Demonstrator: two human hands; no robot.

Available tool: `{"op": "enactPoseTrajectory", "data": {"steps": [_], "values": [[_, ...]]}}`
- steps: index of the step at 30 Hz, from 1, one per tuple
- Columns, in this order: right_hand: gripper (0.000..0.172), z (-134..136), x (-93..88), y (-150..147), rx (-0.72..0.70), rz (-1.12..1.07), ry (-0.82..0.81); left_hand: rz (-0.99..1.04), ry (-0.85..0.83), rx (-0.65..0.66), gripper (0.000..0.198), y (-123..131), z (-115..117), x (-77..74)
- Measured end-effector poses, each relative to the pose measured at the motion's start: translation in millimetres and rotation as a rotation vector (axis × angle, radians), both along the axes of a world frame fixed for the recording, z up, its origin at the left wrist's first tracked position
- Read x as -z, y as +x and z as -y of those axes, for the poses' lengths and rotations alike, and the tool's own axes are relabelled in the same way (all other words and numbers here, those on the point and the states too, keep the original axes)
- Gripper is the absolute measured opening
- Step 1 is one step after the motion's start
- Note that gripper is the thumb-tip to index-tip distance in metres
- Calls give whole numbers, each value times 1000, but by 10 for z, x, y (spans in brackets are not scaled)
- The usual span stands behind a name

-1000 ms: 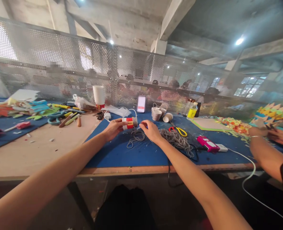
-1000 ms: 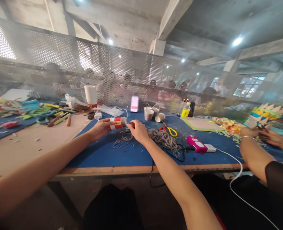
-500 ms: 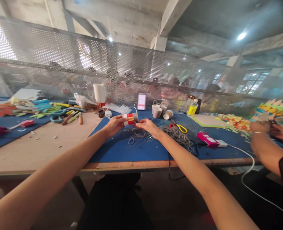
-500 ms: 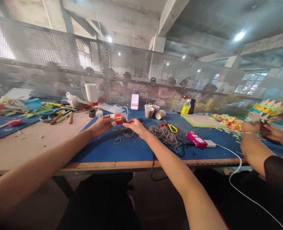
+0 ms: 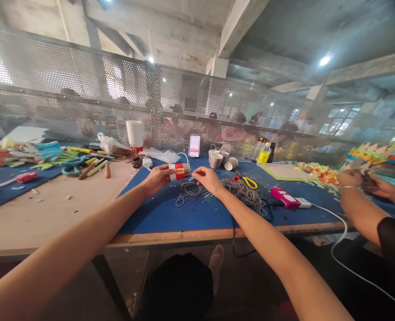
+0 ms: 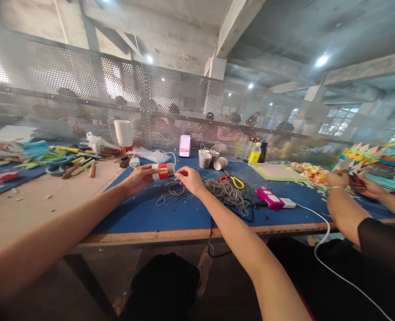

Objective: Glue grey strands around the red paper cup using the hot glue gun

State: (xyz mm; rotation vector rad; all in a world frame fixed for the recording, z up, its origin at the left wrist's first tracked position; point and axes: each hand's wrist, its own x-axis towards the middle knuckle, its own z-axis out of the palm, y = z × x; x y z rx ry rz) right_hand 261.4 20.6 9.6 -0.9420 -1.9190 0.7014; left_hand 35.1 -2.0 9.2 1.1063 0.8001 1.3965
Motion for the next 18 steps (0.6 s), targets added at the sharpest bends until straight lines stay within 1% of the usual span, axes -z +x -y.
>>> {"op": "enactPoseTrajectory", "data": {"steps": [2, 6, 10, 12, 15, 18], "values": [[17, 6, -37, 4, 18, 3, 49, -13, -6, -1, 16, 13, 19, -1], [20, 24, -144, -17, 23, 27, 86, -39, -16, 17, 21, 36, 66, -11], [16, 52, -270, -63, 51, 105, 169, -57, -17, 41, 22, 45, 76, -7], [15, 61, -315, -95, 71, 154, 238, -60, -14, 41, 19, 47, 67, 2], [14, 61, -336, -147, 73, 199, 340, -62, -12, 27, 11, 55, 63, 11], [14, 54, -309, -188, 60, 230, 385, -83, -5, 34, 11, 70, 85, 1]]}}
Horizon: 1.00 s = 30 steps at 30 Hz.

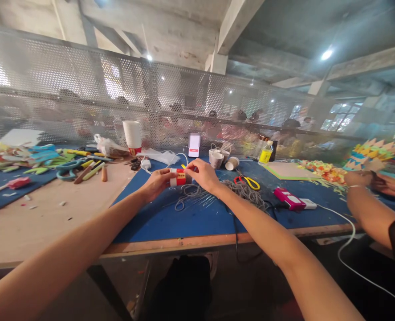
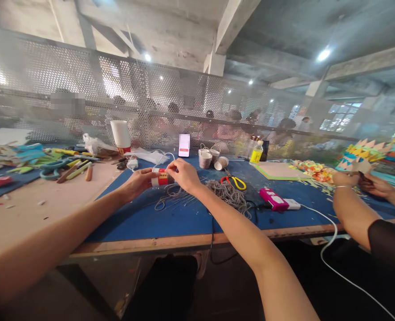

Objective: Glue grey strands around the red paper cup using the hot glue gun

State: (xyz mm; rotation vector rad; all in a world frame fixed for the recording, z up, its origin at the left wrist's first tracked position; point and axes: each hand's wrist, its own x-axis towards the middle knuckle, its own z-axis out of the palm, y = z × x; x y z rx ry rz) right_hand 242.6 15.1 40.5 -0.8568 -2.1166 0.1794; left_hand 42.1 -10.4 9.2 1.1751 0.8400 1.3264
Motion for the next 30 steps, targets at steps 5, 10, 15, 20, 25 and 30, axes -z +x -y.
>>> {"op": "enactPoseTrajectory", "data": {"steps": [5, 10, 15, 20, 25, 30], "values": [[17, -15, 78, -16, 0, -52, 18, -23, 2, -16, 14, 19, 50, -34], [20, -37, 140, 16, 7, -107, 35, -30, -9, 3, 20, 29, 47, -24], [19, -62, 172, 47, -22, -107, 88, -60, -31, 24, 18, 36, 47, -9], [17, -64, 175, 50, -14, -108, 122, -57, -41, 36, 19, 42, 73, -29], [17, -65, 183, 45, 8, -96, 134, -65, -46, 30, 22, 59, 107, -70], [17, -77, 204, 49, 21, -95, 132, -57, -57, 33, 23, 68, 140, -96]]}}
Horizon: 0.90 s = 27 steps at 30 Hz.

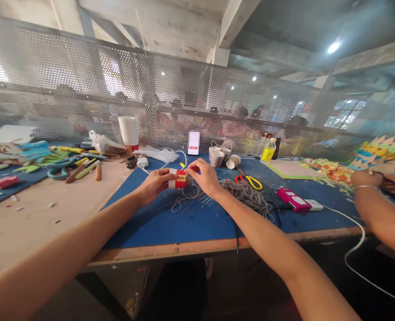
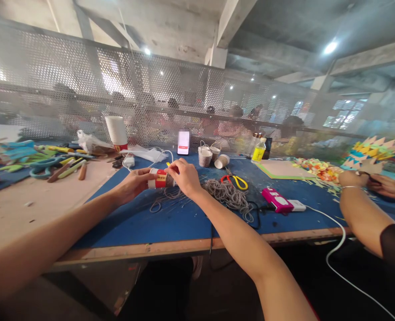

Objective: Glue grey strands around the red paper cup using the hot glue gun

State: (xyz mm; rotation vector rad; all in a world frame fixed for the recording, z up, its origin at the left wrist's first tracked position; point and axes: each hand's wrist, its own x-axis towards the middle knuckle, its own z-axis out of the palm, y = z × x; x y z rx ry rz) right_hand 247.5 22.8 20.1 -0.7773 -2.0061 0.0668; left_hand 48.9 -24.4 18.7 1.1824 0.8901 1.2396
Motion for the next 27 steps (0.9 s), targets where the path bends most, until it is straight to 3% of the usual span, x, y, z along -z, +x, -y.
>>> {"op": "enactPoseTrajectory", "data": {"steps": [27], "values": [[15, -15, 9, -4, -41, -28, -44, -38, 44, 42, 23, -27, -36, 62]]}}
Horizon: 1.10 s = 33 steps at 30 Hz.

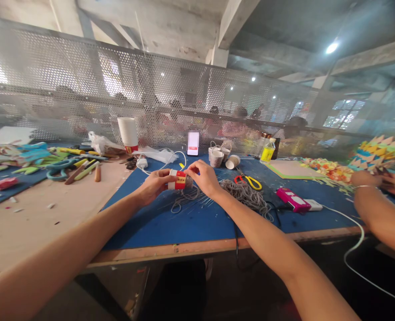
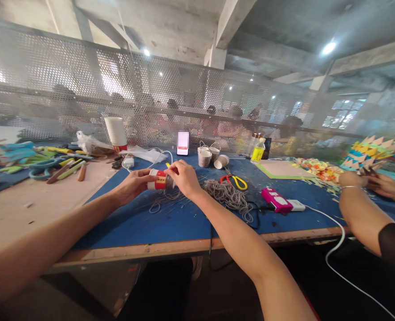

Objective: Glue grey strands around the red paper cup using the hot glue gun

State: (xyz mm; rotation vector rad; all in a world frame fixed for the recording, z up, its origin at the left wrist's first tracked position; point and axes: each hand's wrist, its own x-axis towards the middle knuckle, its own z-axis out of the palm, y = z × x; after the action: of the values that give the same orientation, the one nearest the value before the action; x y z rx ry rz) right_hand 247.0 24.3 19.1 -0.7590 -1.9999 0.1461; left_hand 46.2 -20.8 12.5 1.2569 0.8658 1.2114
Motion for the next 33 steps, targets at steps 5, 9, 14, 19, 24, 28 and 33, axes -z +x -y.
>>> {"op": "enactPoseTrajectory", "data": {"steps": [5, 9, 14, 19, 24, 28, 33], "values": [[15, 15, -7, 5, 11, 6, -3, -32, 11, -4, 22, 3, 8, -9], [16, 22, -14, 7, 22, 13, -14, -22, 6, -3, 23, 11, 18, -23], [16, 8, -6, 9, 24, 12, -22, -32, 10, -11, 23, 14, 27, -19], [16, 1, 6, 7, 12, -2, -18, -37, 24, 2, 23, 11, 26, -14], [15, 14, -6, 2, 6, -9, -32, -42, 33, 14, 25, 2, 26, -15], [16, 24, -14, 2, 7, -11, -45, -46, 33, 16, 25, -1, 27, -11], [16, 17, -6, 4, 0, -19, -46, -40, 41, 20, 25, 4, 27, -9]]}}
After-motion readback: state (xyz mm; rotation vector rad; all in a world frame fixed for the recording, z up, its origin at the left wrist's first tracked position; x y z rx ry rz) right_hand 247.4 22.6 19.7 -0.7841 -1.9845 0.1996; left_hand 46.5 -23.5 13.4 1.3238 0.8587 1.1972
